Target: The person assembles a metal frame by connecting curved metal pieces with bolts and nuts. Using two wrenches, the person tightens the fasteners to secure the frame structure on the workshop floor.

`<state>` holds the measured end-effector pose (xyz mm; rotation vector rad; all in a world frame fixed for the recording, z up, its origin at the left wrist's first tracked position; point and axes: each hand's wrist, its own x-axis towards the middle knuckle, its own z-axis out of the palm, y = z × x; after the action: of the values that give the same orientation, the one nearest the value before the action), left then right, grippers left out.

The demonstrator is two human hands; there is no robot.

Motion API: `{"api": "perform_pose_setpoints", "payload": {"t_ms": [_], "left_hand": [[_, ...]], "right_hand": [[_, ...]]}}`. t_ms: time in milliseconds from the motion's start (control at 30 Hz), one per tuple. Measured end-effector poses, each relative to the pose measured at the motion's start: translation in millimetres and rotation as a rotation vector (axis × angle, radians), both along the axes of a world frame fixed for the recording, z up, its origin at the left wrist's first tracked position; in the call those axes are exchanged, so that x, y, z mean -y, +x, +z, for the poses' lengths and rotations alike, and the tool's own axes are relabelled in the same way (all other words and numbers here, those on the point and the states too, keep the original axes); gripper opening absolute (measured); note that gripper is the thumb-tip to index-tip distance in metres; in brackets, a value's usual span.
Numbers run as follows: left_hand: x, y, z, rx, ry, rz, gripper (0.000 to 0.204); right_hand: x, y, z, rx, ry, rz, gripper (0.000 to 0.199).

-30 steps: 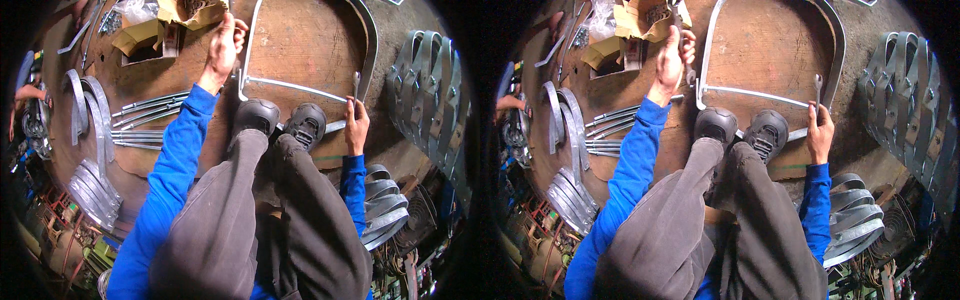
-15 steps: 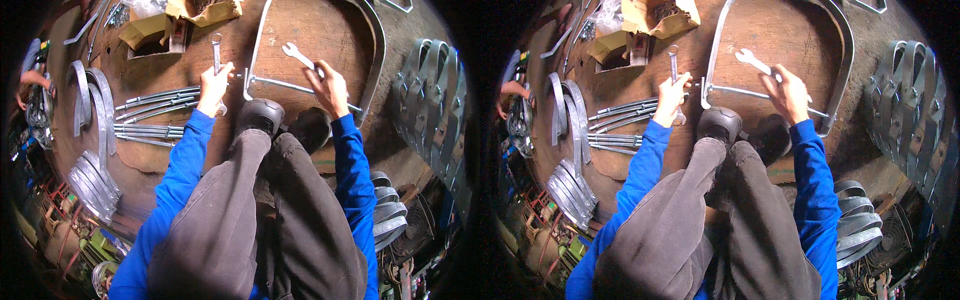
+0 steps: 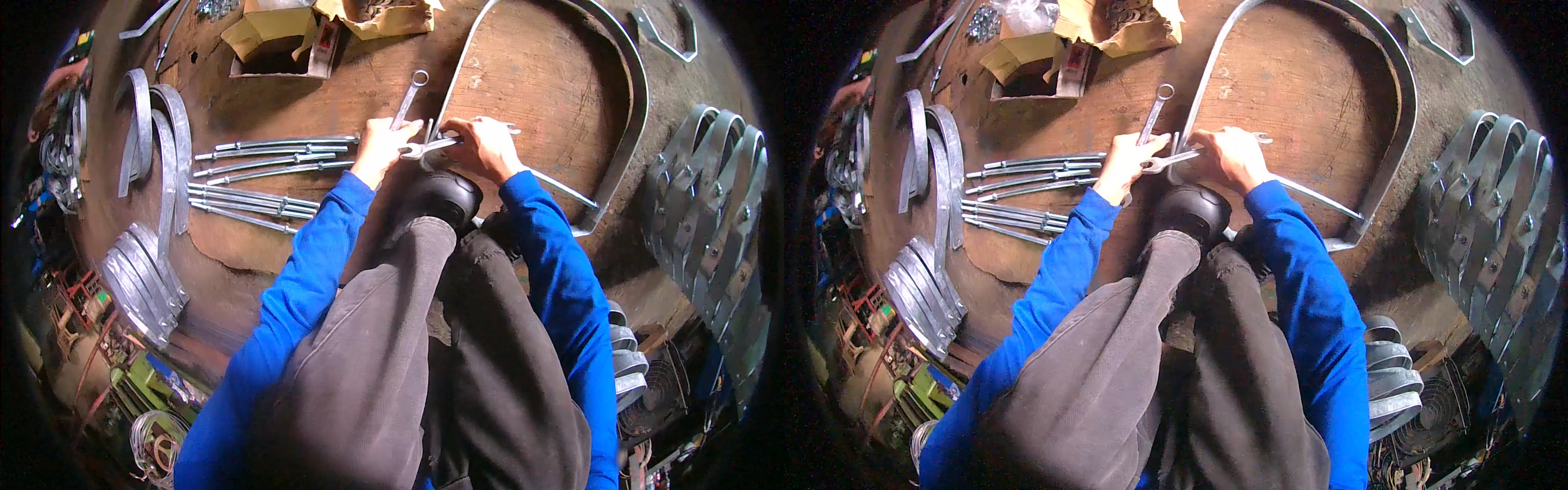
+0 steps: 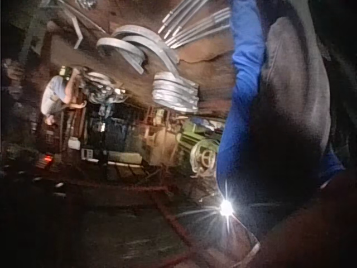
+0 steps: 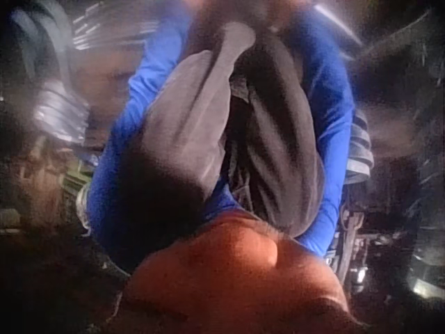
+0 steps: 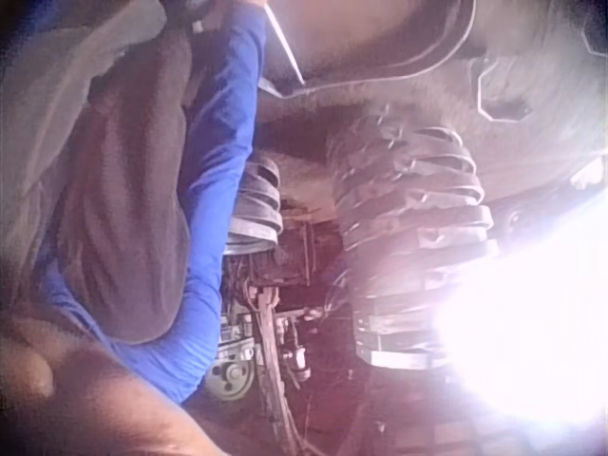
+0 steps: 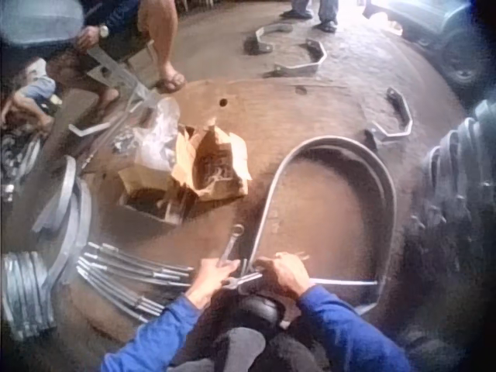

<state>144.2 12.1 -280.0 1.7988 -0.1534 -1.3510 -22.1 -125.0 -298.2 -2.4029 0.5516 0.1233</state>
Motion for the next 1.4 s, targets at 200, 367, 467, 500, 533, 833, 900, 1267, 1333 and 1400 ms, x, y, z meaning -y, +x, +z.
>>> {"api": "perform_pose_setpoints", "payload": {"t_ms": [200,367,467,500,533,833,900,1267,1333,1400], "left_hand": [[-7,4,-23,0.063,-0.061,-0.034,0.021],[0,3,-11,0.061,-0.039,-0.057,0.025],[0,7,-21,0.146,-0.049,-0.103,0.030],[-1,8,-22,0.137,-0.051,-0.110,0.029],[-2,9,-24,0.129,-0.054,-0.117,0.028],[1,10,-21,0.084,-0.078,-0.095,0.026],[1,9,-22,0.057,-0.085,-0.082,0.025],[-1,12,-30,-0.018,-0.137,-0.071,0.021],[-1,11,-27,0.014,-0.107,-0.078,0.021],[0,12,-24,0.027,-0.087,-0.089,0.021]], "right_hand": [[-3,4,3,-0.057,-0.064,0.085,0.024],[-5,-4,12,-0.100,-0.003,-0.023,0.033],[-4,-7,6,-0.110,0.002,0.019,0.038],[-4,-7,7,-0.107,0.008,0.029,0.039],[-3,-7,9,-0.085,0.034,0.028,0.038],[-4,-2,13,-0.095,0.058,0.028,0.044],[-6,-5,0,0.016,0.028,0.055,0.044],[-6,-5,5,-0.098,0.053,-0.049,0.037],[-8,-1,14,-0.138,0.037,-0.062,0.034],[-7,1,20,-0.145,0.045,-0.037,0.032]]}}
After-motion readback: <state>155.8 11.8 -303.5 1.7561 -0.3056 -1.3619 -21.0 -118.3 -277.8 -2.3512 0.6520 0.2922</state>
